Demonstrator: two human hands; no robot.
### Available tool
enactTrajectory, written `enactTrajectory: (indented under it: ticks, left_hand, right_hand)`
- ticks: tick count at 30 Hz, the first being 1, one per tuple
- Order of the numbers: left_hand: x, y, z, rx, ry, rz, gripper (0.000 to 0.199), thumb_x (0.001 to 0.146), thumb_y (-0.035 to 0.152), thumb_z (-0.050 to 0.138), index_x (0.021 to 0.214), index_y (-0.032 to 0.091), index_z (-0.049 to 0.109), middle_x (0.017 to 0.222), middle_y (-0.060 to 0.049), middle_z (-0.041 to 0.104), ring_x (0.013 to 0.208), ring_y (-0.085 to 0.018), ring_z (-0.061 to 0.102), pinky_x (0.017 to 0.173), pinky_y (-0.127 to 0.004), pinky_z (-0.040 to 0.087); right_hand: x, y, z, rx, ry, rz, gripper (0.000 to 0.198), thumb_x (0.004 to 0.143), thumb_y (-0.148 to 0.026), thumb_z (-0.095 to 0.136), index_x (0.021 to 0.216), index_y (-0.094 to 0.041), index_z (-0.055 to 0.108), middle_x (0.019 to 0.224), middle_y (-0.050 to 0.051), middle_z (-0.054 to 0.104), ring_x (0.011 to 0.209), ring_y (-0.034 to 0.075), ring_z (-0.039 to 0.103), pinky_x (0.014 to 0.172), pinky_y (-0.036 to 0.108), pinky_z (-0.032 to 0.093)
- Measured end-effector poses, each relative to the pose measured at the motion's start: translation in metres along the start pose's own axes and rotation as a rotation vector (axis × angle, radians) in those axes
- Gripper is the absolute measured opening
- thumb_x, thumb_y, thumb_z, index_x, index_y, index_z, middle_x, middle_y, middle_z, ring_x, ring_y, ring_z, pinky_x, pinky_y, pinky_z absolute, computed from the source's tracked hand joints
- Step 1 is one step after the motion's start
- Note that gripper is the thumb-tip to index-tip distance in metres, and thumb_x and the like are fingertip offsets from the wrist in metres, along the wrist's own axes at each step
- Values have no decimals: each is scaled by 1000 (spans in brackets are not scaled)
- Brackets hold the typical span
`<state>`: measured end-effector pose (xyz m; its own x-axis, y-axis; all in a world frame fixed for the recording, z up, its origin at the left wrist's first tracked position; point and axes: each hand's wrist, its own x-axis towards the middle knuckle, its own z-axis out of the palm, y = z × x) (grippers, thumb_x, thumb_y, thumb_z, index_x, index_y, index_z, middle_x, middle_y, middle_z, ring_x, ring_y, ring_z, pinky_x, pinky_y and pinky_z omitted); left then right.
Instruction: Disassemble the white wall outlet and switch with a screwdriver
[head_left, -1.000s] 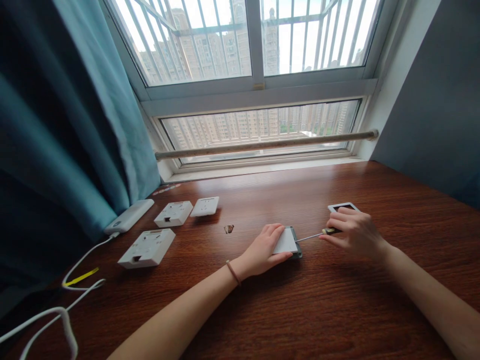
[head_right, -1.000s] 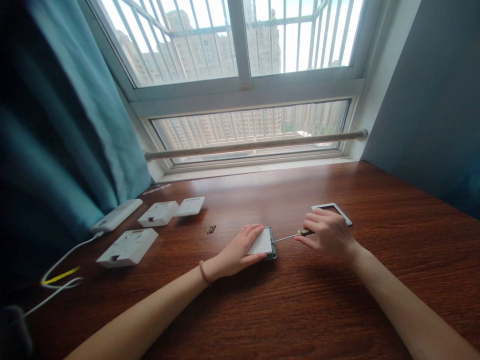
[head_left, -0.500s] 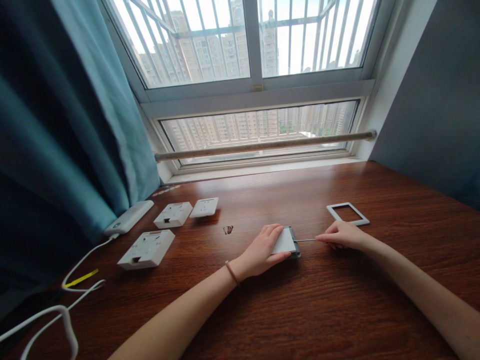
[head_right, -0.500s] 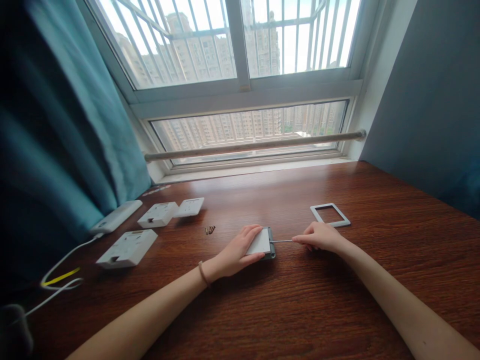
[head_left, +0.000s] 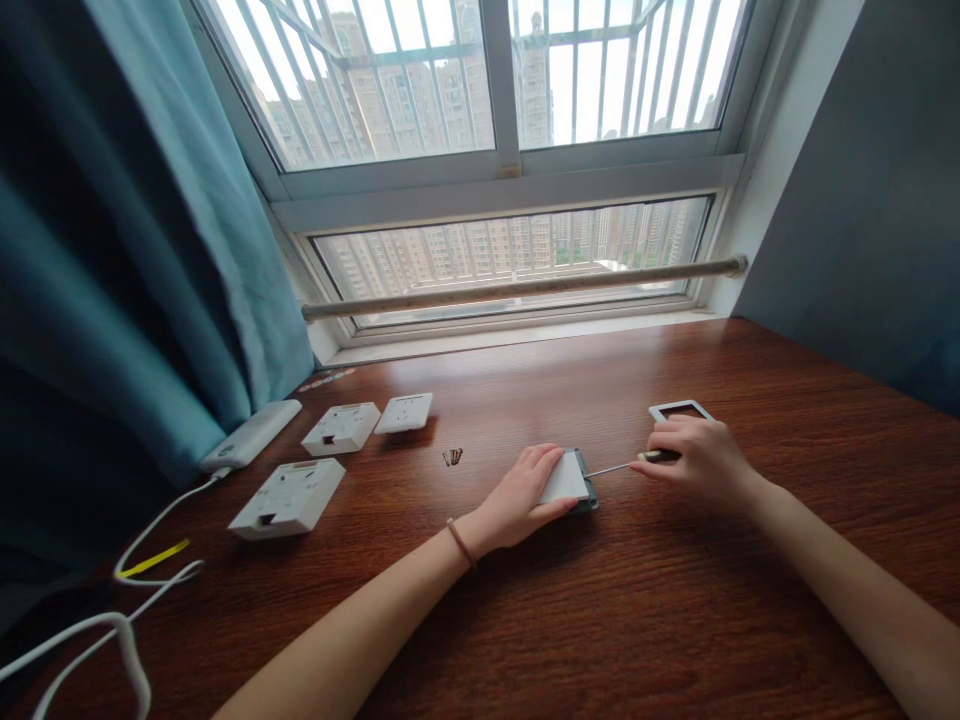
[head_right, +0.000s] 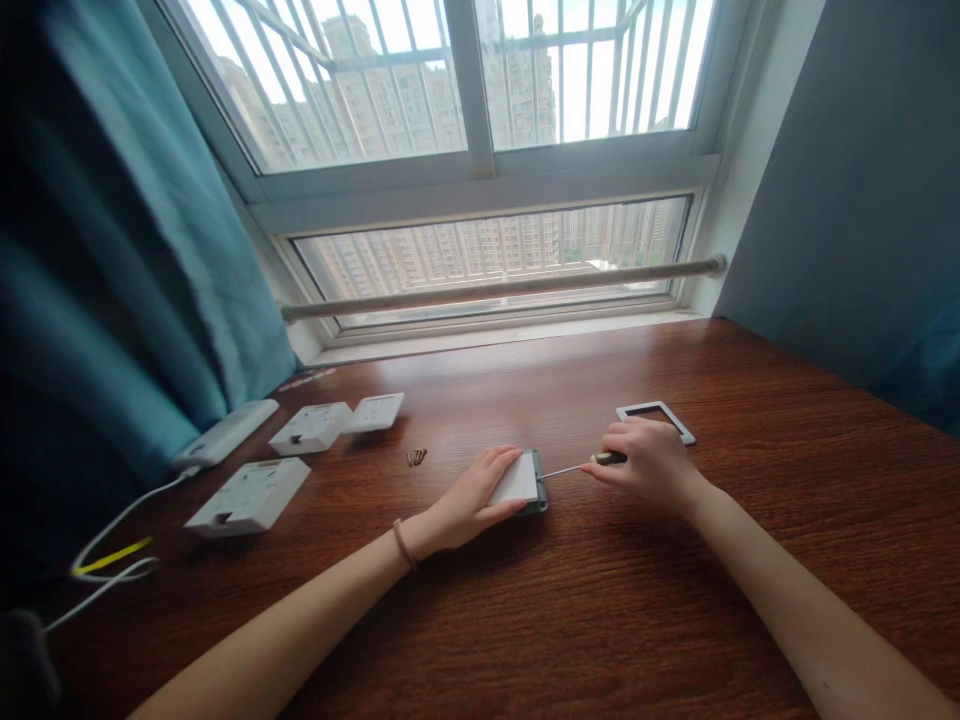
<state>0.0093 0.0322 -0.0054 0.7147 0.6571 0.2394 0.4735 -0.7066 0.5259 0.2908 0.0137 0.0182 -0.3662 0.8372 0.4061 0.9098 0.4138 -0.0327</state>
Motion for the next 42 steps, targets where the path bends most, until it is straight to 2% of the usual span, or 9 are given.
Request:
enactTrajectory:
  ticks: [4, 7, 11, 16, 22, 24, 33, 37, 42]
  left_hand:
    - [0, 1, 1, 13, -9, 19, 58, 84, 46, 52, 131, 16, 36, 133, -13, 41, 123, -25, 38, 108, -41, 31]
    - [0, 1, 1, 27, -13, 16, 58, 84, 46, 51, 131, 16, 36, 133, -14, 41, 123, -25, 38, 108, -41, 31]
    - [0, 1, 1, 34, -14, 17, 59, 84, 47, 51, 131, 16, 36, 132, -14, 41, 123, -25, 38, 107, -41, 31]
    - [0, 1, 0, 31, -7, 17, 58, 84, 48, 51, 131, 17, 36, 132, -13, 42, 121, -25, 39, 106, -42, 32]
    - [0, 1, 0, 34, -14, 11, 59, 83, 48, 51, 131, 18, 35, 132, -13, 42, 121, -25, 39, 106, -43, 33]
    - [0, 1, 0, 31, -11, 9, 58, 83, 47, 51, 131, 18, 35, 131, -13, 42, 122, -26, 39, 106, -43, 33]
    - [0, 0, 1, 9, -13, 9, 59, 83, 48, 52, 130, 16, 36, 133, -14, 40, 123, -26, 38, 107, -43, 32]
    - [-1, -1, 1, 1, -18, 2, 59, 84, 46, 51, 131, 15, 34, 132, -15, 39, 122, -26, 38, 106, -42, 32]
    - [-2, -1, -2, -22, -16, -6, 58, 84, 43, 52, 132, 16, 33, 131, -16, 38, 122, -27, 37, 106, -44, 32]
  right_hand:
    - [-2, 0, -4, -155, 126, -123, 40, 82, -53, 50, 61, -20, 60, 66, 2, 62, 71, 18, 54, 63, 30, 29]
    - [-2, 2, -6, -169, 136, -204, 38, 82, -51, 51, 62, -21, 60, 65, 2, 61, 71, 18, 52, 65, 30, 29]
    - [-2, 1, -8, -187, 144, -234, 38, 82, -51, 51, 61, -21, 60, 65, 1, 60, 69, 17, 51, 65, 30, 29]
    - [-1, -3, -6, -123, 77, -127, 40, 82, -53, 49, 61, -20, 60, 66, 2, 61, 71, 18, 52, 63, 29, 28]
    - [2, 6, 15, 236, -293, 106, 49, 79, -59, 49, 52, -18, 56, 54, 0, 57, 56, 13, 49, 53, 25, 23]
    - [2, 9, 22, 289, -349, 128, 52, 79, -60, 47, 50, -17, 54, 50, -1, 53, 53, 12, 46, 52, 25, 22]
    - [2, 9, 28, 267, -311, 153, 52, 79, -61, 45, 52, -18, 58, 55, 0, 59, 57, 13, 51, 54, 25, 24]
    - [0, 6, 31, 256, -244, 147, 48, 79, -58, 47, 56, -18, 60, 61, 1, 63, 61, 14, 54, 56, 25, 26]
    - [-2, 5, 34, 301, -171, 149, 44, 78, -55, 51, 56, -18, 59, 59, 0, 60, 61, 14, 51, 57, 25, 26]
